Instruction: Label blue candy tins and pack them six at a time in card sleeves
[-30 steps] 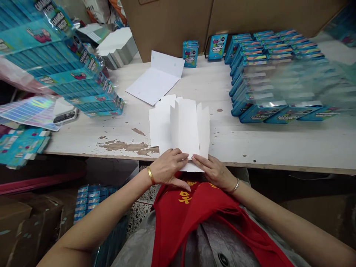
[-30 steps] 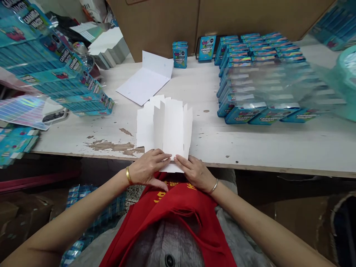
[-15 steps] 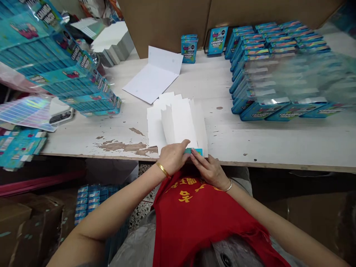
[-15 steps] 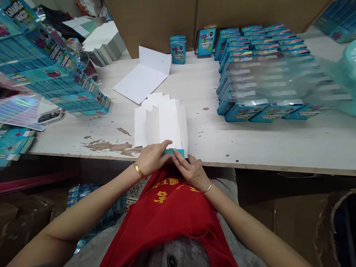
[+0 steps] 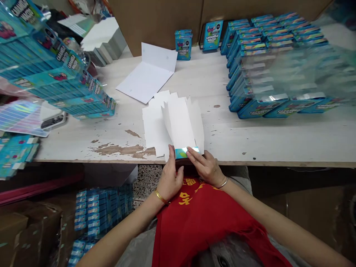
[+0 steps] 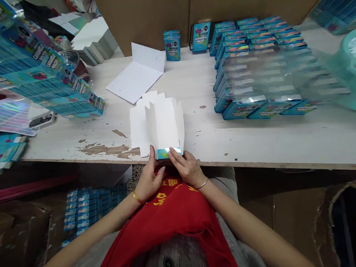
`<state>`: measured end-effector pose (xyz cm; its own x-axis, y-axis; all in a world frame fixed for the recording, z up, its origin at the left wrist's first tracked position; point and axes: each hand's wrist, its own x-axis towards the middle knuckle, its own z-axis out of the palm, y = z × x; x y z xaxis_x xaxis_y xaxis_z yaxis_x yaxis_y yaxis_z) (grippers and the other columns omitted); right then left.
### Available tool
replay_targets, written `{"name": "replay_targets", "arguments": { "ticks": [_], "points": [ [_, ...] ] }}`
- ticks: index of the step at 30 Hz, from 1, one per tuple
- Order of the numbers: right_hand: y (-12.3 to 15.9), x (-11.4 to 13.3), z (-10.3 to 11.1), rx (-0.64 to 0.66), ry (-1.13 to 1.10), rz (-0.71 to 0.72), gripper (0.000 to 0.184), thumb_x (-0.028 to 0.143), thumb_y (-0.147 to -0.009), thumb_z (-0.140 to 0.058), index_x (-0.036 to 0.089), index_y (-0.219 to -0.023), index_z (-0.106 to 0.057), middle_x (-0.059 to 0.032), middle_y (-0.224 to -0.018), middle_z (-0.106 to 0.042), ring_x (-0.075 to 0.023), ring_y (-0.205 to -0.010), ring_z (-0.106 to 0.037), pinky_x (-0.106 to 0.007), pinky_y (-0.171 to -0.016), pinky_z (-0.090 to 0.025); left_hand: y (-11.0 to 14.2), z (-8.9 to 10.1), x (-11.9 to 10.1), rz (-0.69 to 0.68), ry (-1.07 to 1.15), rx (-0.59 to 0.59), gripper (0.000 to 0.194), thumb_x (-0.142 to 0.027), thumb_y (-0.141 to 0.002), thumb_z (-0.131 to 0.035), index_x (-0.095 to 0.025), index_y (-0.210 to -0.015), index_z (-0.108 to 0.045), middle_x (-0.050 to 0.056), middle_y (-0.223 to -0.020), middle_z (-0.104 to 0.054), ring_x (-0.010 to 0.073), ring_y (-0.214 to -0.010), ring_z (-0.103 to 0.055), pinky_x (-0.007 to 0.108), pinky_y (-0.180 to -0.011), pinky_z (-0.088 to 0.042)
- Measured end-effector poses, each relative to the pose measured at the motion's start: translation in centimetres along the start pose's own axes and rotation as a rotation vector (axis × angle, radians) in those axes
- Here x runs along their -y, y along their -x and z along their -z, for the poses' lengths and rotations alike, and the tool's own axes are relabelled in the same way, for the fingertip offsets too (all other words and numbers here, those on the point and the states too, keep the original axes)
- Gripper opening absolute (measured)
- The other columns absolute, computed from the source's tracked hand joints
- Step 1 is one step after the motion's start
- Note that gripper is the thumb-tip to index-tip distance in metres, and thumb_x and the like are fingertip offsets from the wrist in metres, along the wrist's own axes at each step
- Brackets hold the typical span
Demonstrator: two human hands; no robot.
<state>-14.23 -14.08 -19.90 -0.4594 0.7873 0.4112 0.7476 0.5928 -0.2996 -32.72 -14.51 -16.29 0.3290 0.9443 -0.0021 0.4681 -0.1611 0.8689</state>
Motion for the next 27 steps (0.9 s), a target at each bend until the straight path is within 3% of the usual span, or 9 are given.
{"name": "replay_targets", "arguments": {
  "ticks": [4,11,15,18,21,24,27],
  "points": [
    [-0.3,0.2,-0.3,-0.007,-0.020,-0.047,0.058,0.013,-0.092,-0.034,0.023,-0.148,-0.026,-0.0077,-0.140,-0.047,-0.0255,-0.087,-0.053,-0.044,-0.074,-0.050,-0.4,0.9,-0.1,-0.035,0.041,0.032,0.077,-0.020,-0.091,-0.042,-0.014,-0.149,0.008,0.017,-0.135,-0.051,0.0216,-0.119,-0.054,0.041,-0.104,-0.041],
    [-0.7,0.6,-0.3,-0.050,-0.013,-0.022,0.061,0.010,-0.092,-0.034,0.023,-0.149,-0.020,-0.0102,-0.139,-0.049,-0.0250,-0.086,-0.054,-0.044,-0.072,-0.048,-1.2,0.1,-0.6,0.128,0.049,-0.186,0.068,-0.027,-0.094,-0.042,-0.020,-0.150,-0.005,0.014,-0.133,-0.054,0.0219,-0.116,-0.057,0.041,-0.098,-0.048],
    [-0.6,0.3,-0.4,-0.040,0.059,-0.006,0.058,0.011,-0.090,-0.040,0.022,-0.146,-0.031,-0.0091,-0.134,-0.054,-0.0255,-0.083,-0.053,-0.042,-0.067,-0.048,-1.9,1.6,-0.2,0.118,-0.028,-0.093,0.073,-0.025,-0.093,-0.044,-0.019,-0.150,0.001,0.014,-0.129,-0.058,0.0219,-0.111,-0.060,0.039,-0.093,-0.050],
    [-0.8,0.3,-0.6,-0.063,0.063,-0.008,0.052,0.009,-0.090,-0.041,0.019,-0.140,-0.041,-0.0105,-0.127,-0.059,-0.0257,-0.084,-0.055,-0.042,-0.067,-0.049,-2.2,3.3,-1.1,-0.033,-0.281,-0.100,0.077,-0.023,-0.091,-0.048,-0.018,-0.150,0.002,0.019,-0.140,-0.046,0.0270,-0.122,-0.052,0.043,-0.096,-0.048],
    [-1.6,0.7,-0.3,-0.110,0.082,0.031,0.043,0.006,-0.089,-0.040,0.012,-0.130,-0.051,-0.0145,-0.120,-0.063,-0.0260,-0.086,-0.057,-0.042,-0.067,-0.050,-2.3,4.2,-3.0,-0.319,-0.547,-0.113,0.067,-0.015,-0.089,-0.044,-0.021,-0.149,-0.014,0.015,-0.147,-0.036,0.0285,-0.137,-0.033,0.048,-0.108,-0.036],
    [-2.8,1.0,-0.2,-0.088,0.086,0.030,0.033,0.009,-0.089,-0.039,0.012,-0.115,-0.060,-0.0129,-0.113,-0.066,-0.0235,-0.081,-0.059,-0.039,-0.063,-0.052,-2.8,4.4,-2.7,-0.540,-0.732,0.004,0.063,-0.010,-0.083,-0.041,-0.024,-0.144,-0.031,0.011,-0.136,-0.051,0.0280,-0.128,-0.046,0.049,-0.111,-0.030],
    [-3.7,0.2,-1.7,0.026,0.138,0.031,0.025,0.019,-0.088,-0.048,0.020,-0.108,-0.062,-0.0099,-0.110,-0.067,-0.0216,-0.073,-0.059,-0.036,-0.055,-0.051,-4.8,3.5,1.0,-0.647,-0.781,-0.008,0.073,-0.005,-0.074,-0.041,-0.022,-0.144,-0.031,0.007,-0.107,-0.069,0.0237,-0.098,-0.066,0.044,-0.110,-0.034]
  ]
}}
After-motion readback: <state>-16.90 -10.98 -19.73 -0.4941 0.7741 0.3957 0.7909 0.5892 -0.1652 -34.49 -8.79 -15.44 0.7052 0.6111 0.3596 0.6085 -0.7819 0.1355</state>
